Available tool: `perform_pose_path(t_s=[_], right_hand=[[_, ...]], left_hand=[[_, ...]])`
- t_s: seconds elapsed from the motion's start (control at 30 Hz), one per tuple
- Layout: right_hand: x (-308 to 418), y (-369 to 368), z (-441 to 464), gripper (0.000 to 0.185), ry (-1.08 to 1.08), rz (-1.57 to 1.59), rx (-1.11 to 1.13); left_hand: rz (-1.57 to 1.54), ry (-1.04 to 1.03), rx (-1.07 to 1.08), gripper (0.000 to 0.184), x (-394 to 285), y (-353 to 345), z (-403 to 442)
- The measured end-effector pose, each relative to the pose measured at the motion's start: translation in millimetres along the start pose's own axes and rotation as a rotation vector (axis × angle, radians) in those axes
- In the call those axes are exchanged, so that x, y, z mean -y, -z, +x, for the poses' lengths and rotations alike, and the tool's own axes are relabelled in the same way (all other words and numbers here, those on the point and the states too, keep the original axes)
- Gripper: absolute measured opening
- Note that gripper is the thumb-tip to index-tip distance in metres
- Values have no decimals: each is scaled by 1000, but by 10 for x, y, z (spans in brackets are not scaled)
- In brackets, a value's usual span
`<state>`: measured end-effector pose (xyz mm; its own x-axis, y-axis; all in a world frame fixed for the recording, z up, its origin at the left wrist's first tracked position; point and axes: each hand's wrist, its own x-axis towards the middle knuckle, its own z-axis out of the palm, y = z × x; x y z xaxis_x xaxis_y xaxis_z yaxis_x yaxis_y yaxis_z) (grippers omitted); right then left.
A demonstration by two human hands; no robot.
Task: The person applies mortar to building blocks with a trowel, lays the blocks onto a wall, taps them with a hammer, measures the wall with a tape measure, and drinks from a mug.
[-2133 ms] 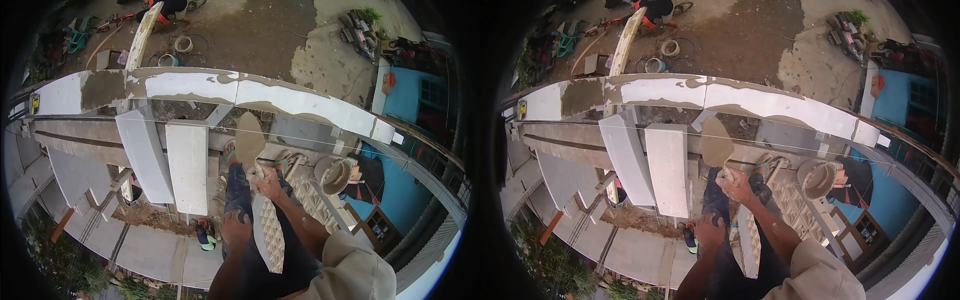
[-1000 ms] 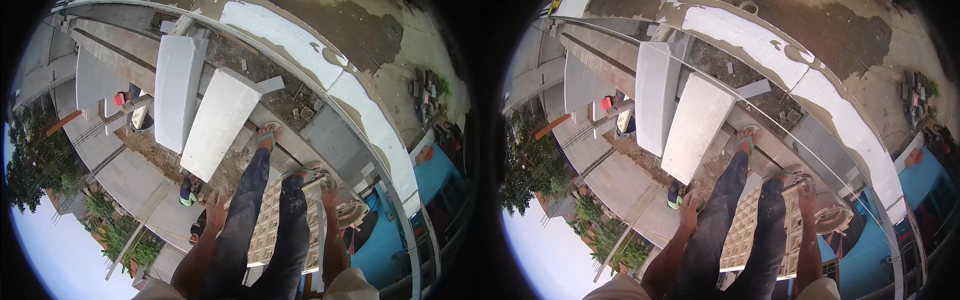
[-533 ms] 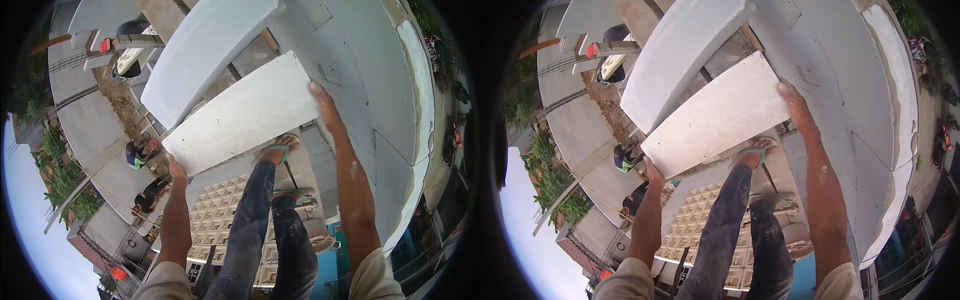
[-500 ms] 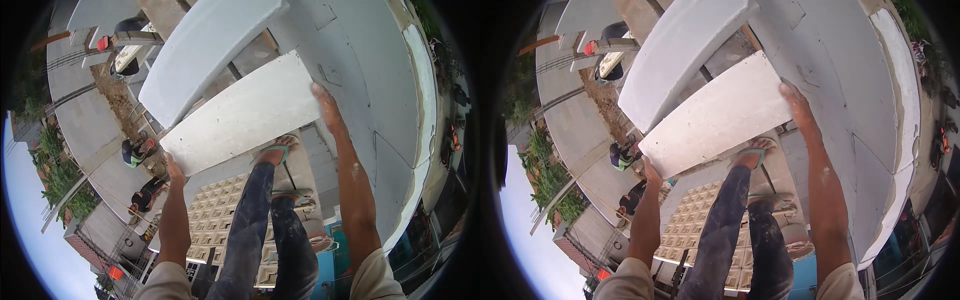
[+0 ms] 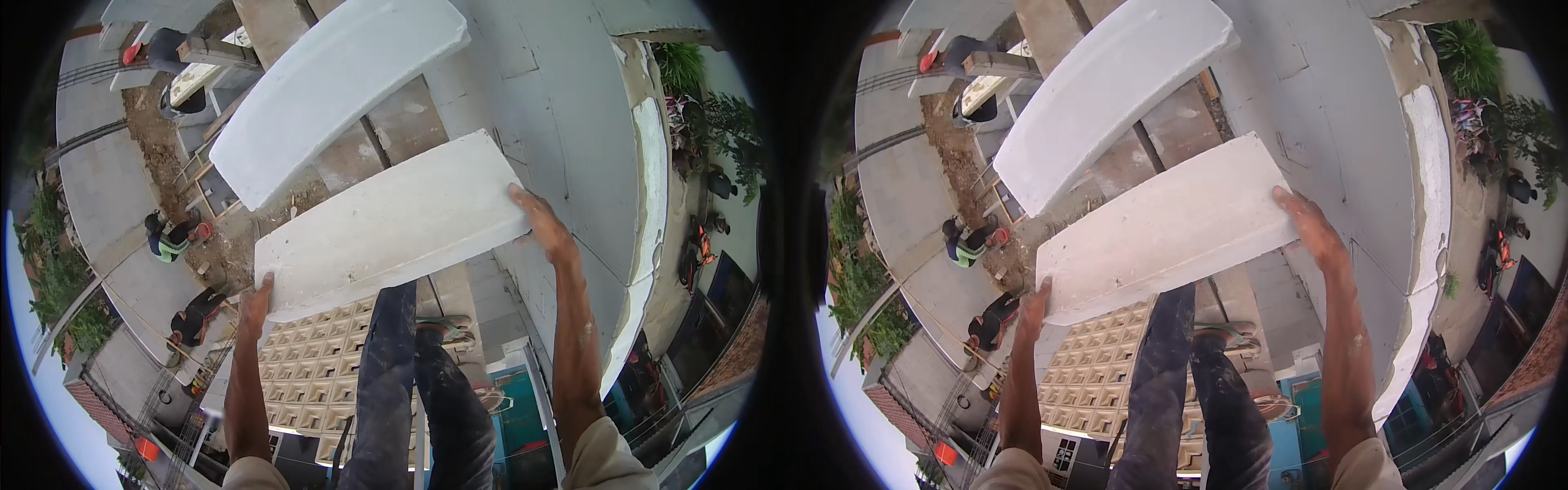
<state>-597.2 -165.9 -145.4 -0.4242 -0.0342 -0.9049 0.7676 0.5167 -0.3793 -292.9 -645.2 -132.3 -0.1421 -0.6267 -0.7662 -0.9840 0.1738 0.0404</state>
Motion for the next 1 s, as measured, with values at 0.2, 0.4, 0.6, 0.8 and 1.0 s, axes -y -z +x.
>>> perform_pose_path(t_s=[0.2,0.4,0.6,0.8,1.0], right_hand=[[940,-10,212,97,-19,-420,86],[1340,-305,454,105,52,-770,-78],[1216,-510,166,95,225,-945,-378],[901,-1137,-99,81,1287,-1256,-178],[519,-1245,9,56,1258,-1455,-296]], left_hand=[[204,10,-138,97,110,141,447],[387,-152,-262,83,-266,234,363],[597,-864,-212,123,-990,-146,-676],[775,-928,-243,144,-1194,-438,-541],[789,-738,-124,130,-1134,-556,-562]])
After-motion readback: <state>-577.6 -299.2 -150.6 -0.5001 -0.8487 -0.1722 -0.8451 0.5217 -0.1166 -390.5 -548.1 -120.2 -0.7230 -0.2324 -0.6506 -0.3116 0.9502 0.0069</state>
